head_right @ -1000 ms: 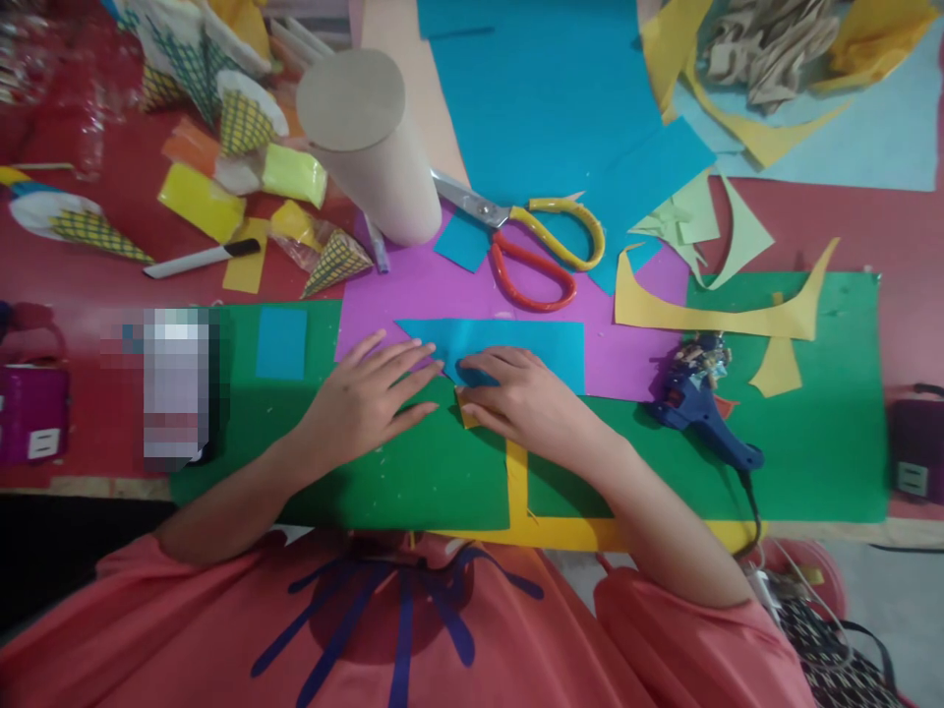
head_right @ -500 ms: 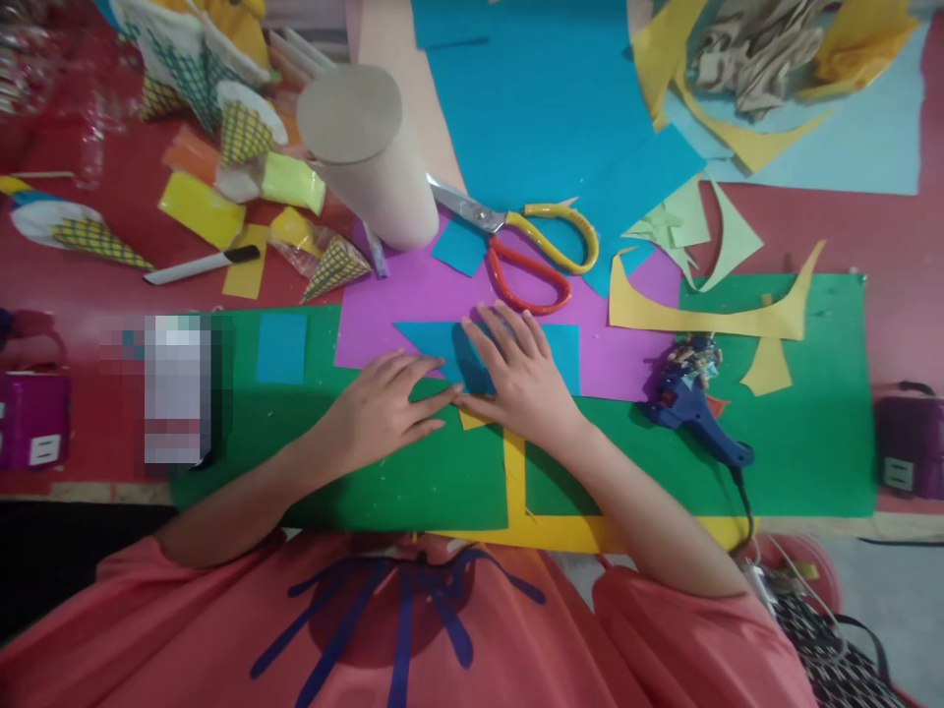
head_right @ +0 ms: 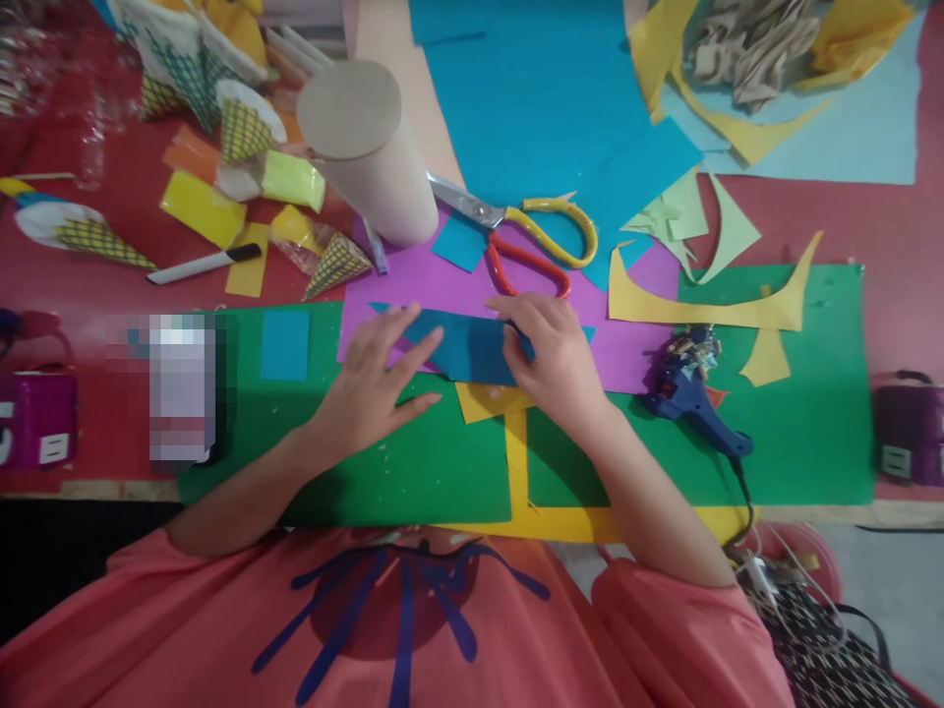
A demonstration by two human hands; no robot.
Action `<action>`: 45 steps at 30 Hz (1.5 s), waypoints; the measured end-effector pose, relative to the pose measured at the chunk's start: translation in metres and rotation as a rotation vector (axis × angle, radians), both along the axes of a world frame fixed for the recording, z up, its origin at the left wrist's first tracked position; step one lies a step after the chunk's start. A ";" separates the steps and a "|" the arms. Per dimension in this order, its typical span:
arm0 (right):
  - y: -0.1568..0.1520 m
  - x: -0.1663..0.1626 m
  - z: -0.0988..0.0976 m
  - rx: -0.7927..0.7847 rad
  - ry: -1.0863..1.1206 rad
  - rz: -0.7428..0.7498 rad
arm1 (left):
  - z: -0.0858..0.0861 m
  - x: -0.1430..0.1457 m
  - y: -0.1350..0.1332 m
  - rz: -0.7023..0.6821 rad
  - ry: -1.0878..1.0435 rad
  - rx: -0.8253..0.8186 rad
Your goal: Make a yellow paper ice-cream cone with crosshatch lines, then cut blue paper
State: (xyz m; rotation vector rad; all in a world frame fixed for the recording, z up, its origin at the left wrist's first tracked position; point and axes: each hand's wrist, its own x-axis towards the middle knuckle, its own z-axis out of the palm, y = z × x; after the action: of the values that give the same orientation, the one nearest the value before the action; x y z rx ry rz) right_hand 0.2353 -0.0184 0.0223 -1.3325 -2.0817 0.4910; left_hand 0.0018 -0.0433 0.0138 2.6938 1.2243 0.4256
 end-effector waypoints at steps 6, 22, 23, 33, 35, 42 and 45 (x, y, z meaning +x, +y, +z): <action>0.011 -0.003 0.031 0.064 -0.136 0.189 | 0.027 -0.001 0.026 0.175 -0.124 -0.236; -0.011 -0.013 -0.018 -0.126 0.367 -0.094 | -0.007 0.012 0.013 0.439 -1.004 -0.705; -0.013 -0.016 -0.019 -0.186 0.383 -0.046 | -0.008 0.013 0.011 0.447 -1.020 -0.711; -0.020 -0.024 -0.013 -0.363 0.467 0.129 | -0.010 0.011 -0.001 0.265 -0.961 -0.842; -0.020 -0.024 -0.013 -0.275 0.403 0.083 | -0.008 0.009 0.000 0.285 -0.916 -0.821; -0.014 -0.022 -0.010 -0.006 0.194 0.129 | 0.000 0.008 0.003 0.286 -0.875 -0.715; -0.017 -0.024 -0.011 -0.105 0.359 0.261 | 0.001 0.009 0.003 0.246 -0.883 -0.696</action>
State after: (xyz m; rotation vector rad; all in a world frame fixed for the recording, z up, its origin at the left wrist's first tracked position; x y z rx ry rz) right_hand 0.2117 -0.0353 0.0108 -0.9456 -1.9523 0.8924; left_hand 0.0109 -0.0398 0.0149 1.4953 1.1104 0.8864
